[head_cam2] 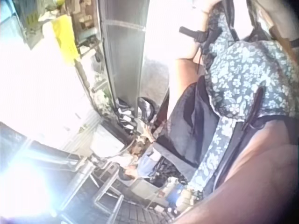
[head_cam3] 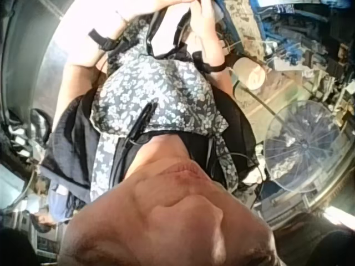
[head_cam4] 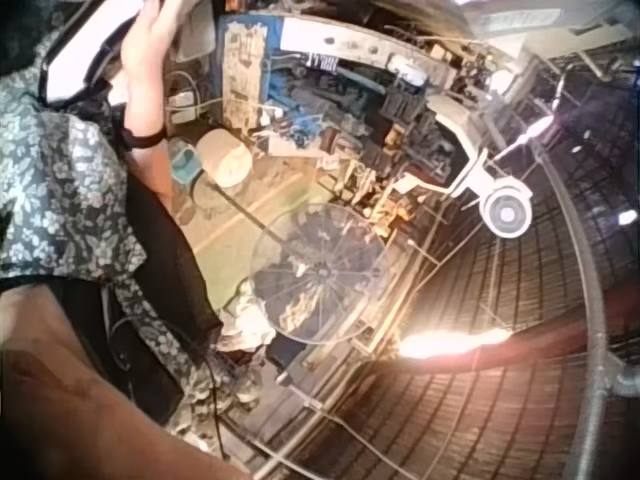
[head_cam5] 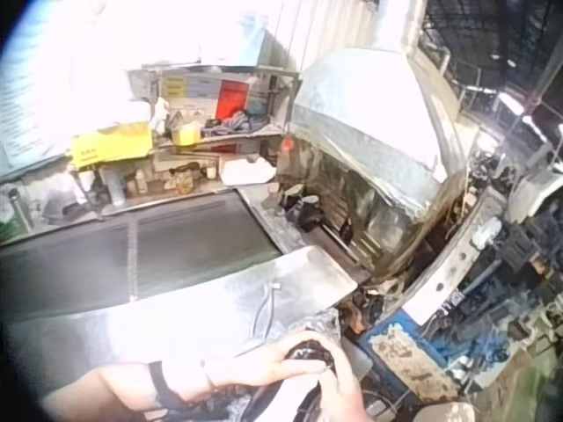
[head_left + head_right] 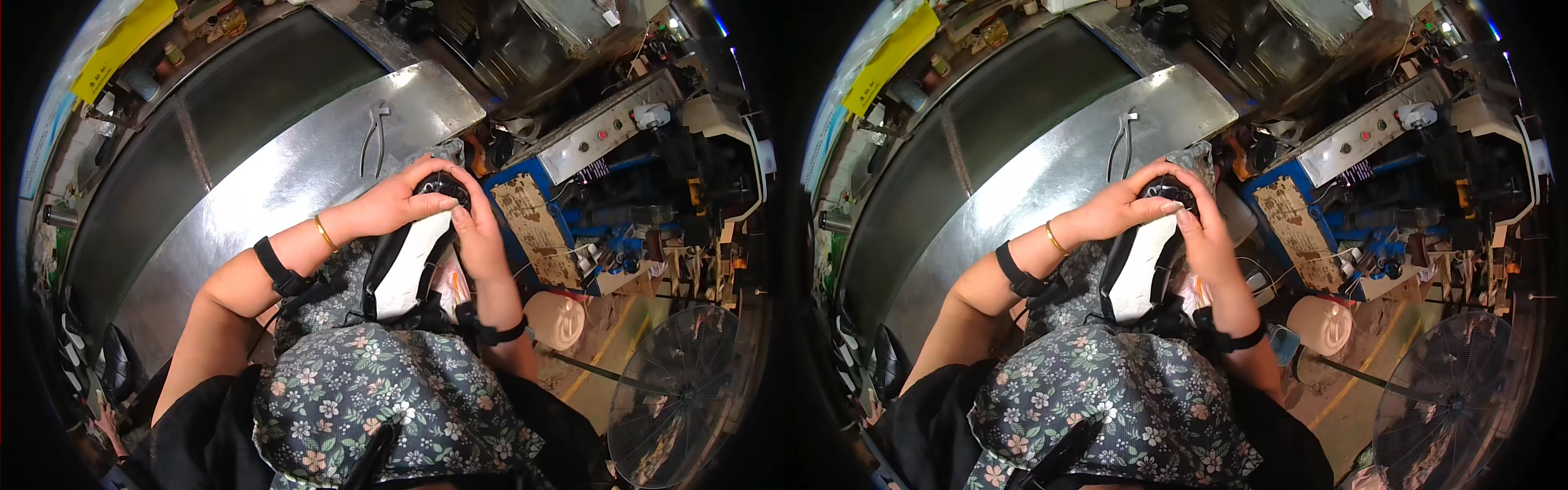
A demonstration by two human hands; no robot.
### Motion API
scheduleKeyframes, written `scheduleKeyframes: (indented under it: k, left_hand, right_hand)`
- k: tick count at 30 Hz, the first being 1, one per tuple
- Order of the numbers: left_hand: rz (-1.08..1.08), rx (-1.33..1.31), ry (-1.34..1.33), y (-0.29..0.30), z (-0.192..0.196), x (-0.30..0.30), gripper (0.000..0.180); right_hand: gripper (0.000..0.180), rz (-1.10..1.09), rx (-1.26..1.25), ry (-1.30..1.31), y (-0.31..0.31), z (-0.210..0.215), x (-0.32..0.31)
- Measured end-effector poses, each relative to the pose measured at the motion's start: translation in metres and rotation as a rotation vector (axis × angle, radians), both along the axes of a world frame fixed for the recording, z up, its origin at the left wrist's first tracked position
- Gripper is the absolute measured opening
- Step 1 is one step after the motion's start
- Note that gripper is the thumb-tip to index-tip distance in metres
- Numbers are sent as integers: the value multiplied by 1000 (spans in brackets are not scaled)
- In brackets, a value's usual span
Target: Inspecting and preparing shoe components on a production line conveyor belt.
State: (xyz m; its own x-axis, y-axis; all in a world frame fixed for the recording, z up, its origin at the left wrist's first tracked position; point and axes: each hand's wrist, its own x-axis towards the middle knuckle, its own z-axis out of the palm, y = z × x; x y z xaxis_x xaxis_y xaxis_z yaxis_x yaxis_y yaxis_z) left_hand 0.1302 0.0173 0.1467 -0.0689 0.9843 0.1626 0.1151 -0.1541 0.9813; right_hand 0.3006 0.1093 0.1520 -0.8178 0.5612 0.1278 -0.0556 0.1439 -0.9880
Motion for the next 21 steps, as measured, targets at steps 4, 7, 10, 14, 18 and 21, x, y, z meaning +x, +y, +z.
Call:
scheduleKeyframes:
  k: [4, 7, 10, 14, 18, 21]
  left_hand:
    - [151, -43, 180, -5, 21, 25, 74]
    - [272, 103, 554, -14, 48, 75, 79]
    - [-142, 411, 308, -19, 60, 102, 75]
    - [-491, 458, 29, 14, 20, 67, 45]
    - [324, 20, 382, 50, -56, -23, 31]
    - [596, -166, 639, 49, -98, -99, 33]
  right_hand:
    - [50, 85, -230, 100, 5, 3, 14]
    - [63, 36, -670, 130, 31, 25, 46]
    - [65, 112, -415, -110, 32, 47, 103]
    - [63, 75, -706, -213, -5, 50, 157]
    - [62, -38, -704, -57, -30, 16, 147]
    - [62, -97, -632, 104, -30, -8, 121]
